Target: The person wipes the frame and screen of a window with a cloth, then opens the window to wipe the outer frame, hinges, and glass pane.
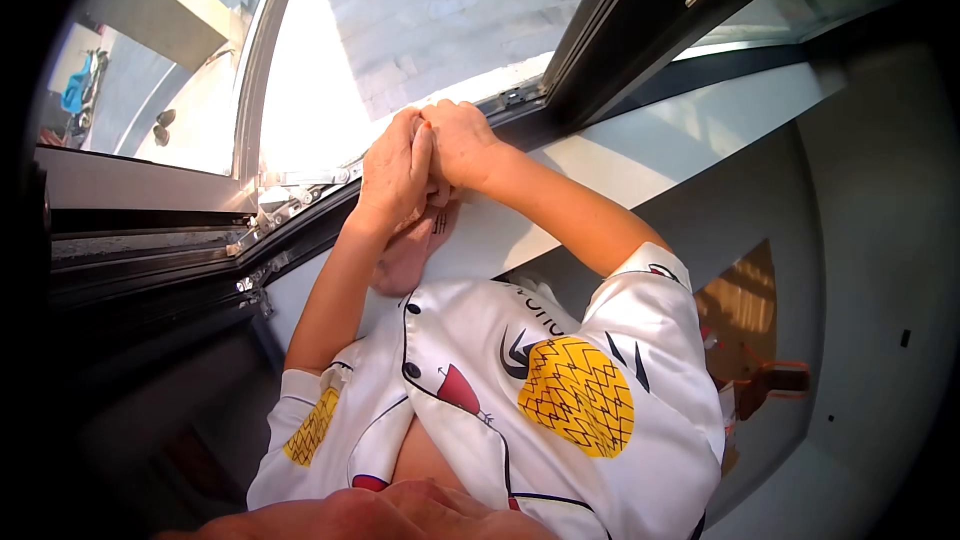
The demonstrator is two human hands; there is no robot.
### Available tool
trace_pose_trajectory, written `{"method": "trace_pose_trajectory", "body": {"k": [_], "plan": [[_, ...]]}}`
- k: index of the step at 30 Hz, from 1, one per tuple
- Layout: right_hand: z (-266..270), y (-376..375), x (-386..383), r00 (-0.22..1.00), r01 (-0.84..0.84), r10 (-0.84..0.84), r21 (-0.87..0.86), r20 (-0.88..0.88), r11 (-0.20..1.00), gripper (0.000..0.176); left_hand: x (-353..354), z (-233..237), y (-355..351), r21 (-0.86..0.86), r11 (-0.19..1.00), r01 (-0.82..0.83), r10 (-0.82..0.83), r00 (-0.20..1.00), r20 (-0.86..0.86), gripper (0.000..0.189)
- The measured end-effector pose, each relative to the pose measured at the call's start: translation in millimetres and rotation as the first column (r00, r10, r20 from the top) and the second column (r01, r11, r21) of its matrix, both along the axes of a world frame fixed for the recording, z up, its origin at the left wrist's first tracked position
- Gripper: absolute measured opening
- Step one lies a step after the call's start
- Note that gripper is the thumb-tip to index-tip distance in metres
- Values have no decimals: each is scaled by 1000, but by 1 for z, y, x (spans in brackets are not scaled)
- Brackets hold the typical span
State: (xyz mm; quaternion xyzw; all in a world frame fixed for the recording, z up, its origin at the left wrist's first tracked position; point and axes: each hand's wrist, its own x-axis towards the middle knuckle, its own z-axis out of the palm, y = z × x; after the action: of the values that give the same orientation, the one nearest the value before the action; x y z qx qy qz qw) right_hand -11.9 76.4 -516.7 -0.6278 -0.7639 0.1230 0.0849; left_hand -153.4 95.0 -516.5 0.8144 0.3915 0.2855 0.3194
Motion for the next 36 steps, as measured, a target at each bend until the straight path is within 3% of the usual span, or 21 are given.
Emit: {"method": "trace_pose_trajectory", "body": {"k": [2, 5, 6, 8, 9, 10, 12, 13, 15, 18, 21, 22, 23, 24, 27, 28, 31, 32, 34, 35, 36], "plan": [[-19, -3, 29, 991, 128, -124, 97, -47, 987, 19, 30, -10, 9, -42, 997, 66, -63, 995, 77, 41], [5, -13, 57, 948, 317, -303, 264, -94, 911, 19, 68, -4, 17, -92, 985, 146, -128, 975, 179, 44], [14, -13, 63, 948, 284, -317, 357, 36, 890, 20, 81, -3, 20, -60, 986, 154, -139, 969, 204, 44], [21, -5, 64, 830, 231, -251, 103, 498, 968, 21, 104, -14, 21, 22, 978, 207, -206, 952, 228, 44], [21, 0, 64, 713, 247, -154, -39, 684, 968, 21, 107, -21, 21, -29, 973, 229, -219, 955, 199, 44], [22, 9, 64, 723, 293, -101, -171, 683, 941, 26, 108, -24, 25, -71, 966, 248, -233, 957, 173, 44], [38, 12, 67, 798, 216, -21, -253, 602, 943, 29, 110, -24, 36, -204, 941, 269, -239, 958, 160, 45], [42, 11, 68, 831, 176, 18, -294, 556, 939, 31, 109, -21, 48, -238, 924, 301, -294, 954, 64, 46], [30, 18, 71, 876, 213, -75, -241, 477, 947, 31, 116, -36, 74, -187, 924, 333, -334, 942, 25, 45], [29, 25, 72, 909, 229, -131, -212, 396, 950, 25, 128, -31, 85, -292, 909, 298, -281, 954, 102, 43], [49, 2, 56, 875, 157, 44, -368, 482, 917, 30, 122, -15, 80, -384, 860, 336, -302, 942, 148, 43], [33, -19, 48, 876, 127, -114, 4, 469, 992, 34, 119, -12, 80, -401, 842, 361, -322, 933, 163, 43], [9, -40, 41, 887, 102, -252, 368, 388, 924, 38, 114, -10, 77, -425, 819, 385, -344, 923, 173, 42], [-3, -47, 37, 945, 142, -236, 366, 226, 920, 45, 106, 4, 76, -459, 814, 355, -358, 930, 86, 36], [-14, -59, 28, 975, 123, -184, 389, 124, 913, 45, 69, 15, 58, -106, 954, 282, -297, 937, -182, 37], [-10, -62, 26, 966, 69, -184, 506, 180, 860, 38, 60, 11, 57, -65, 970, 236, -245, 941, -236, 39], [8, -84, 17, 996, -75, 85, 407, -7, 910, 38, 41, 33, 40, -355, 912, 204, -330, 880, -343, 35], [25, -94, 16, 980, -142, 168, 208, -110, 968, 43, 32, 39, 31, -347, 910, 226, -335, 894, -296, 30], [38, -102, 23, 944, -135, 193, 219, -268, 966, 47, 15, 49, 15, -324, 910, 257, -332, 921, -203, 23], [39, -105, 28, 915, -129, 204, 226, -349, 966, 50, 12, 56, 15, -271, 945, 183, -228, 963, -145, 20], [39, -105, 36, 932, -143, 201, 203, -303, 969, 57, 9, 63, 14, -222, 969, 105, -126, 989, -83, 18]]}}
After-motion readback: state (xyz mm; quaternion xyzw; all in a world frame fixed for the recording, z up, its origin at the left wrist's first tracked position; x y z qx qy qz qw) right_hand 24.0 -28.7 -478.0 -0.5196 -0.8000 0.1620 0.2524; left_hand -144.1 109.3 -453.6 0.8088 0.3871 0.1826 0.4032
